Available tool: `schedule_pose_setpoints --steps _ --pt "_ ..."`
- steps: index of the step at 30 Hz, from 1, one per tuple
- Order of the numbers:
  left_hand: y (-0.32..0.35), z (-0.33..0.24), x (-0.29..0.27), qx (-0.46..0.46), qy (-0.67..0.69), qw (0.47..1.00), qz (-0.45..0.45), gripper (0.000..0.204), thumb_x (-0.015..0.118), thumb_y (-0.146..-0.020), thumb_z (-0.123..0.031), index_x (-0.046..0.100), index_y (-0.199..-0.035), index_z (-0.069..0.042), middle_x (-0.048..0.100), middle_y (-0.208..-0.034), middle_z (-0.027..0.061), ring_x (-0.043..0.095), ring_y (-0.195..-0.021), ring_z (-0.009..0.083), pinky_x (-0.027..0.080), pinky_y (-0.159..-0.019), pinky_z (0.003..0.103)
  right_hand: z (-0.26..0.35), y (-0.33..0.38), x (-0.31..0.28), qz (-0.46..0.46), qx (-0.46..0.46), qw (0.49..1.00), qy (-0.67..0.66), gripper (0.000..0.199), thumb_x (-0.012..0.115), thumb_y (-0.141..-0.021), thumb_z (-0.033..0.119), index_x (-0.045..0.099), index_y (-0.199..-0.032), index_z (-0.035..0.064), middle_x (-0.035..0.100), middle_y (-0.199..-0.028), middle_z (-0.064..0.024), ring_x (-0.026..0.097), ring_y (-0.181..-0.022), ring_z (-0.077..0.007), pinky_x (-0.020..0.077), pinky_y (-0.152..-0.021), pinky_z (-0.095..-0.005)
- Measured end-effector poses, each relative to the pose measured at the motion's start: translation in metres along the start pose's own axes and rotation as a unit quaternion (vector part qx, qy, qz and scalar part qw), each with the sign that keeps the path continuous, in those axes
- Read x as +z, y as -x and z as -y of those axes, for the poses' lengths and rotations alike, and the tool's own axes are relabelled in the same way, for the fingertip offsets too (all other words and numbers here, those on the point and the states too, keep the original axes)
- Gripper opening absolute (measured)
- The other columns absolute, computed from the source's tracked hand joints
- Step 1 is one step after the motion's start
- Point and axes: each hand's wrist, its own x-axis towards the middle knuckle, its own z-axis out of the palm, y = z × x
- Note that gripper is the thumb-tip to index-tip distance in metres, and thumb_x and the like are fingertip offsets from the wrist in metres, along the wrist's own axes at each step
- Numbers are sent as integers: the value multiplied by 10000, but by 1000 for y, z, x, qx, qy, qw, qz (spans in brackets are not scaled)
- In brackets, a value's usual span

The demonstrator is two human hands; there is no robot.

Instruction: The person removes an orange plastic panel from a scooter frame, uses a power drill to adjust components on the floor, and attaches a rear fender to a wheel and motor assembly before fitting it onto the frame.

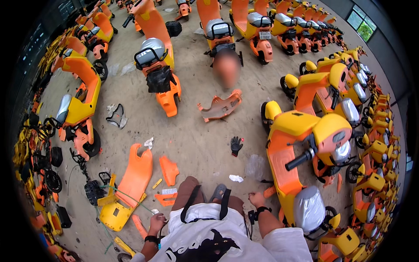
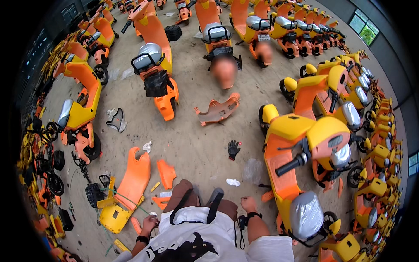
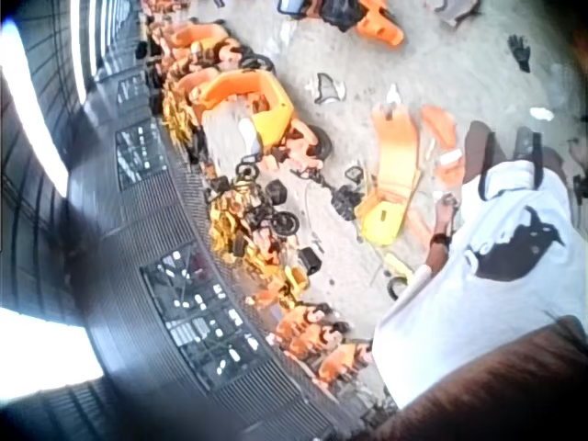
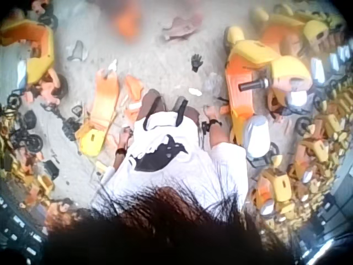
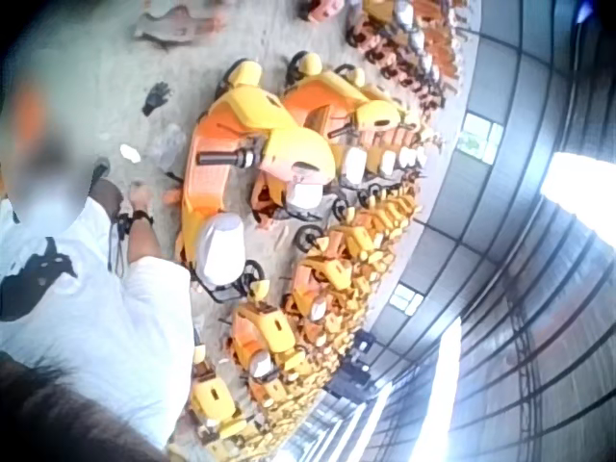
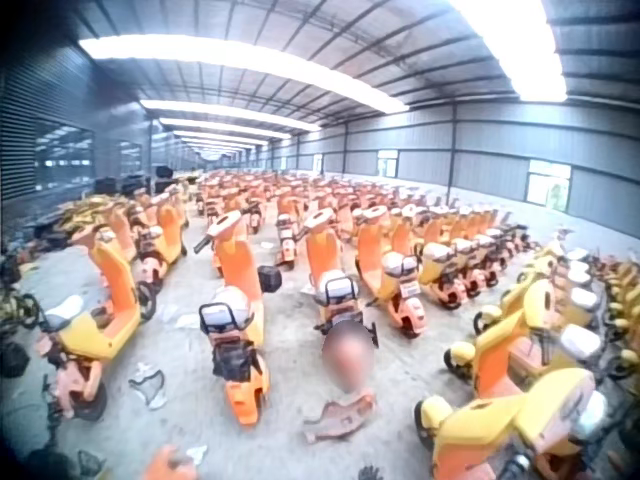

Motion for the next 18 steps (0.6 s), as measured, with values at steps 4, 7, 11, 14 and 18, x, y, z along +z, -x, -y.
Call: schedule_pose_setpoints --steps 4,7,11,14,18 --pt "-31 -45 25 -23 8 1000 -15 268 574 -830 -55 594 -1055 87 667 -790 155 652 -577 211 528 -501 305 81 -76 3 16 -14 999 -44 286 564 -794 225 721 -981 75 710 -804 -122 692 -786 -253 531 -761 -350" --pt "-75 -56 16 -94 26 995 17 180 577 -833 -59 626 -964 56 664 -754 156 652 -559 226 530 -485 321 169 -103 -12 40 -72 996 -33 287 566 -791 224 723 -982 79 712 -801 -115 690 -770 -252 534 -741 -347" --pt "-164 -105 14 -108 -31 994 16 173 567 -844 -68 616 -969 41 657 -739 154 649 -555 233 531 -484 325 190 -176 2 49 -41 996 -67 279 578 -781 234 733 -963 89 710 -770 -107 688 -728 -241 538 -705 -340" --pt "-247 -145 -7 -65 28 997 2 202 551 -861 -79 594 -1019 39 656 -764 147 649 -574 227 535 -500 322 202 -217 -2 72 66 990 -106 284 596 -777 259 736 -965 99 708 -747 -104 690 -720 -228 544 -723 -343" --pt "-273 -301 -16 -36 99 994 -25 198 549 -902 -106 563 -1046 29 652 -822 143 647 -632 209 538 -563 298 288 -245 -39 77 72 994 38 245 621 -761 268 747 -933 148 697 -939 -152 664 -912 -310 516 -841 -396"
